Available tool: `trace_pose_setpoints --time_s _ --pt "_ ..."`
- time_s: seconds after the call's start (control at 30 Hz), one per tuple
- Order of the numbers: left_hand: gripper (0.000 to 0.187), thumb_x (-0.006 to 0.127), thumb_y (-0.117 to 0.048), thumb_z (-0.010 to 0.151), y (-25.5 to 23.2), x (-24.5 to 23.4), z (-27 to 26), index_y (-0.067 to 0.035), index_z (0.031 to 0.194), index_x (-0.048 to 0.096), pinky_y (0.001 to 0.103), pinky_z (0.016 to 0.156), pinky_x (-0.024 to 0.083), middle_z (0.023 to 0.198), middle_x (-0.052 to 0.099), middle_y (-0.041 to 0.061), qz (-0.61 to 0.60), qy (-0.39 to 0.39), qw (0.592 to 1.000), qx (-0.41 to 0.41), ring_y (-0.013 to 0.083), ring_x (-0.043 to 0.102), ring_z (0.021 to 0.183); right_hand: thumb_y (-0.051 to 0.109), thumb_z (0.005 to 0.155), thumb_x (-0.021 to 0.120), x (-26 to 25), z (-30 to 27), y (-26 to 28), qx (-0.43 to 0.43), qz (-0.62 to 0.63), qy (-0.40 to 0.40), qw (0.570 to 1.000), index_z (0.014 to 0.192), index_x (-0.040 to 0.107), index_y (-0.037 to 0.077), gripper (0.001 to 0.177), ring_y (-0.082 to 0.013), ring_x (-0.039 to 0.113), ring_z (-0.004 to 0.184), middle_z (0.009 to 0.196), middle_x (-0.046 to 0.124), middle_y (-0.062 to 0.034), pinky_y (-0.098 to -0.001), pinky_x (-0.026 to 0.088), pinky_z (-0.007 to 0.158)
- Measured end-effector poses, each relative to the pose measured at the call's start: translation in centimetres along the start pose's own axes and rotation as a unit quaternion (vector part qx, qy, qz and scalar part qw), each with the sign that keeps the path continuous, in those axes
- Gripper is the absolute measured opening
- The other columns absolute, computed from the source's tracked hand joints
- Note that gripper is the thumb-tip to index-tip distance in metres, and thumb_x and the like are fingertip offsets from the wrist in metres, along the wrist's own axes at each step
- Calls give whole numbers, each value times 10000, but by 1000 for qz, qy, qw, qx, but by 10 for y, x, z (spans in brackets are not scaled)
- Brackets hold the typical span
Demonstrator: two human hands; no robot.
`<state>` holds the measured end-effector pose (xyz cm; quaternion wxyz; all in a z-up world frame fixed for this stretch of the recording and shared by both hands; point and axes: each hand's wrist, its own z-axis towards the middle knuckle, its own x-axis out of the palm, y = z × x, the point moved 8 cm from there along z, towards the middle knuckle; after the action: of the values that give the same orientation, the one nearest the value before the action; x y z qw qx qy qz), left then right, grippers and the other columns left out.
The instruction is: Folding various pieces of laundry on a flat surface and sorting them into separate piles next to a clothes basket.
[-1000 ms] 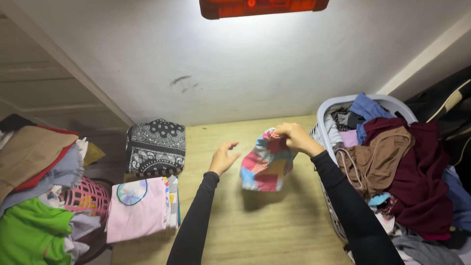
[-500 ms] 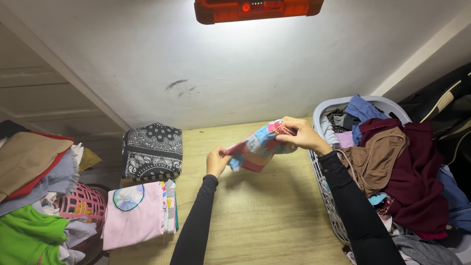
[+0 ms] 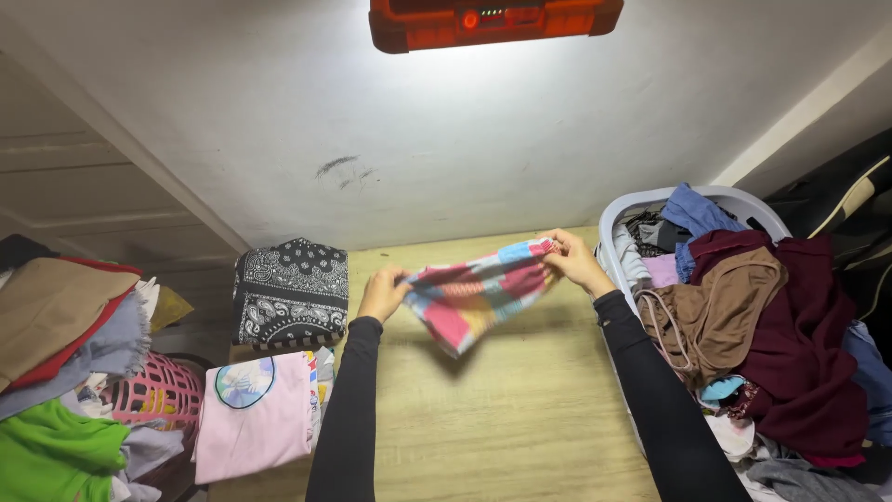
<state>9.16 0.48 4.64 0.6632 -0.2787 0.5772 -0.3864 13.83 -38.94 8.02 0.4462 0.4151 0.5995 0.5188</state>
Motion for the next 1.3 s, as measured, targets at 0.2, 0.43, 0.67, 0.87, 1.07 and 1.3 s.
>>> trace_pose_setpoints --time_s 0.2,0.43,0.67,0.87,1.07,1.3 --pt "188 711 -6 753 -71 -7 -27 -87 921 684 437 856 453 923 607 80 222 -108 945 213 285 603 978 -92 788 702 0 -4 7 -219 -206 -104 948 925 724 73 215 -258 607 1251 1285 710 -94 -401 461 1085" --pt "144 663 -39 769 20 134 -115 -89 901 635 445 927 443 971 576 104 297 -17 925 237 299 581 1029 -184 632 599 28 -49 -107 -172 -465 -191 847 938 793 139 485 -371 403 1442 1421 597 -105 -566 235 1204" --pt "177 666 -32 753 34 135 -121 -74 924 652 435 928 454 970 637 90 166 -36 974 147 280 620 1024 105 864 637 133 -45 -138 -187 -507 -62 839 1371 593 138 510 -343 293 1520 1583 405 -144 -607 198 1222" --pt "129 707 -196 873 75 111 -87 -101 957 685 453 758 528 871 707 153 48 -29 994 -90 350 692 838 438 968 573 121 -17 -182 -111 -545 -20 831 1522 447 179 624 -380 195 1527 1651 262 -130 -635 140 1192" --pt "145 621 -244 975 82 117 -63 -100 989 627 514 668 513 901 726 172 88 -78 992 -45 415 683 823 437 838 739 111 -22 -148 -69 -421 -14 904 1176 732 141 450 -375 221 1507 1595 395 -132 -592 117 1191" --pt "200 599 -308 1014 106 130 -52 -110 994 580 521 632 509 834 718 156 179 -87 978 -60 409 683 761 341 822 775 100 -24 -139 -135 -439 -106 882 838 724 39 306 -297 548 1166 1196 639 -73 -463 418 958"
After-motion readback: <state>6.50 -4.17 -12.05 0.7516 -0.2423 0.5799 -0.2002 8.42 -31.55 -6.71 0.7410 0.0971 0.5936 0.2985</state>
